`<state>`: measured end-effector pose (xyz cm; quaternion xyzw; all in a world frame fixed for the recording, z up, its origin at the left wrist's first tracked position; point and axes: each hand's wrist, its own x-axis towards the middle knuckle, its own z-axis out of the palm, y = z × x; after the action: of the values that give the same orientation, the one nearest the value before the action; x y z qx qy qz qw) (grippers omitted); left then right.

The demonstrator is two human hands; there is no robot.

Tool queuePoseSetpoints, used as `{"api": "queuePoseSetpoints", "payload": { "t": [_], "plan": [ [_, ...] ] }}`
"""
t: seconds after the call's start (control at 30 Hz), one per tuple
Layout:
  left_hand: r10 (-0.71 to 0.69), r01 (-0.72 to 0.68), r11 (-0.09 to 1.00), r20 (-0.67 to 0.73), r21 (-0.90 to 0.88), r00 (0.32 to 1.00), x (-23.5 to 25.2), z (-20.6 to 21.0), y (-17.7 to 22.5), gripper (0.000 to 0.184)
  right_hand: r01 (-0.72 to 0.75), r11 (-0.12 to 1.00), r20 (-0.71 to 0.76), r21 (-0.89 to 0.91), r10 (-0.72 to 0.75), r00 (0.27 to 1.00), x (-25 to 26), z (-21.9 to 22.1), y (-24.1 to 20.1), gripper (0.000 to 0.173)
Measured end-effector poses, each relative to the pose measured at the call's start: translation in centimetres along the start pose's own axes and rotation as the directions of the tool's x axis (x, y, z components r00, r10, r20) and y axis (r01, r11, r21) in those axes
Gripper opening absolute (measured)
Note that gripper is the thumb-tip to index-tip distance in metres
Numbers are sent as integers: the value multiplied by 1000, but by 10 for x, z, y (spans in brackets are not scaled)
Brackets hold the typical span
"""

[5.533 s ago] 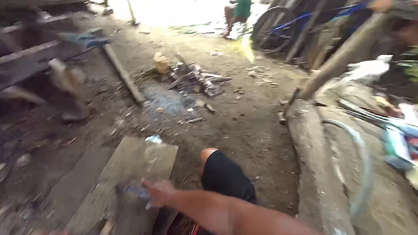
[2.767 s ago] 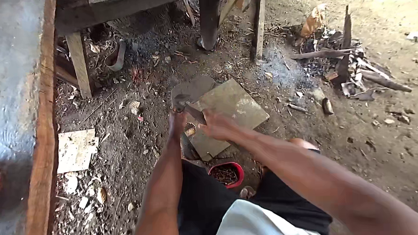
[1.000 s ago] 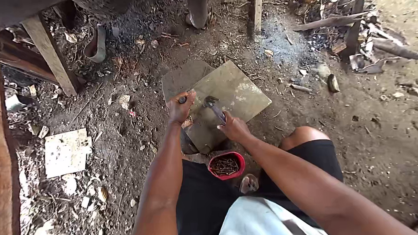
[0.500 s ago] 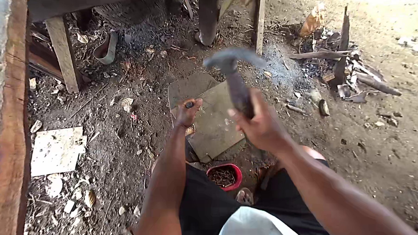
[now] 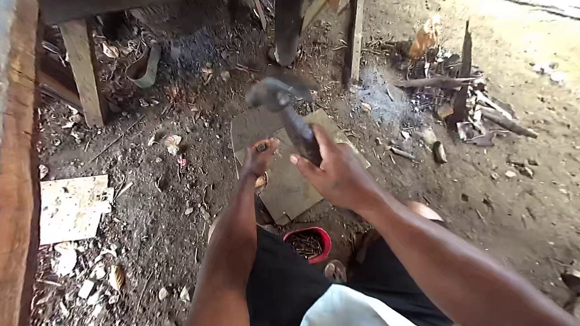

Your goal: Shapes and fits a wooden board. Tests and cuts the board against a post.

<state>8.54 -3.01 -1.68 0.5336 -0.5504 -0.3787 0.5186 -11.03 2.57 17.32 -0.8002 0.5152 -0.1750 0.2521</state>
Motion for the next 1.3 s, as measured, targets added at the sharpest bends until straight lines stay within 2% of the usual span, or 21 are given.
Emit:
{"api": "queuePoseSetpoints", "payload": {
  "t": [0.03, 0.07, 0.1, 0.13, 0.17, 0.2, 0.23, 0.33, 0.4, 0.47, 0.57, 0.67, 0.73, 0.8, 0.87, 0.9, 0.97, 1.03, 1.07, 1.23, 1.3],
  "plan": [
    [21, -21, 1000, 1, 5, 1000, 0, 0, -1, 26, 39, 999, -92, 30, -37, 995, -2, 6, -1, 52],
    [18, -18, 1000, 2, 3, 1000, 0, -1, -2, 26, 46, 999, -107, 28, -43, 993, -2, 15, 3, 51],
    [-9, 9, 1000, 2, -14, 1000, 0, -1, -3, 24, 12, 1000, -23, -17, -12, 1000, 0, 23, 11, 49],
    [-50, 50, 998, -1, -32, 999, -1, 0, -2, 19, -60, 994, 154, -96, 74, 985, 4, 28, 18, 47],
    [-98, 98, 994, 2, -52, 995, -3, 0, -2, 15, -126, 980, 312, -155, 170, 935, 9, 33, 26, 47],
    [-132, 132, 990, 2, -56, 991, -5, 1, -3, 16, -192, 971, 373, -144, 233, 898, 11, 39, 36, 47],
    [-143, 143, 988, 4, -51, 990, -2, 2, -6, 16, -256, 963, 370, -79, 267, 890, 12, 44, 46, 49],
    [-134, 134, 991, 24, 29, 991, 2, 2, -9, 35, -424, 895, 249, 138, 383, 890, 3, 77, 88, 53],
    [-183, 181, 980, 30, 80, 983, 11, 5, -4, 39, -482, 874, 211, 58, 461, 862, -2, 104, 122, 54],
    [-277, 273, 957, 33, 95, 960, 28, 8, -3, 41, -508, 859, 251, -68, 508, 824, -7, 124, 147, 59],
    [-429, 418, 900, 76, 125, 900, 57, 9, -5, 42, -521, 833, 304, -186, 553, 776, -3, 137, 153, 73],
    [-551, 543, 832, 69, 110, 831, 72, 17, -9, 40, -519, 835, 327, -182, 550, 769, 1, 136, 158, 71],
    [-583, 577, 809, 34, 113, 812, 79, 19, -7, 39, -510, 844, 330, -168, 535, 777, 4, 135, 160, 71],
    [-515, 504, 851, 47, 151, 856, 68, 19, -2, 41, -514, 843, 330, -161, 537, 777, 3, 135, 161, 70],
    [-331, 320, 938, 78, 130, 940, 38, 12, 12, 42, -516, 843, 331, -149, 535, 777, 2, 134, 162, 69],
    [-220, 216, 974, 54, 69, 974, 21, 5, 17, 39, -513, 846, 331, -148, 531, 780, 3, 134, 162, 68],
    [-78, 72, 996, -103, -61, 992, -5, -14, 24, 34, -512, 844, 332, -162, 535, 777, 2, 134, 161, 67],
    [-66, 25, 989, -279, -148, 958, -13, -32, 24, 31, -504, 845, 337, -180, 534, 775, 0, 135, 160, 66],
    [-66, 16, 987, -310, -161, 948, -12, -38, 22, 30, -500, 846, 339, -185, 532, 776, 0, 135, 159, 66],
    [-33, 17, 996, -196, -84, 980, 3, -18, 10, 38, -502, 844, 335, -190, 536, 775, 1, 134, 158, 65],
    [-39, 22, 996, -194, -91, 980, 7, -7, 3, 37, -495, 849, 330, -185, 528, 783, 0, 134, 160, 65]
  ]
}}
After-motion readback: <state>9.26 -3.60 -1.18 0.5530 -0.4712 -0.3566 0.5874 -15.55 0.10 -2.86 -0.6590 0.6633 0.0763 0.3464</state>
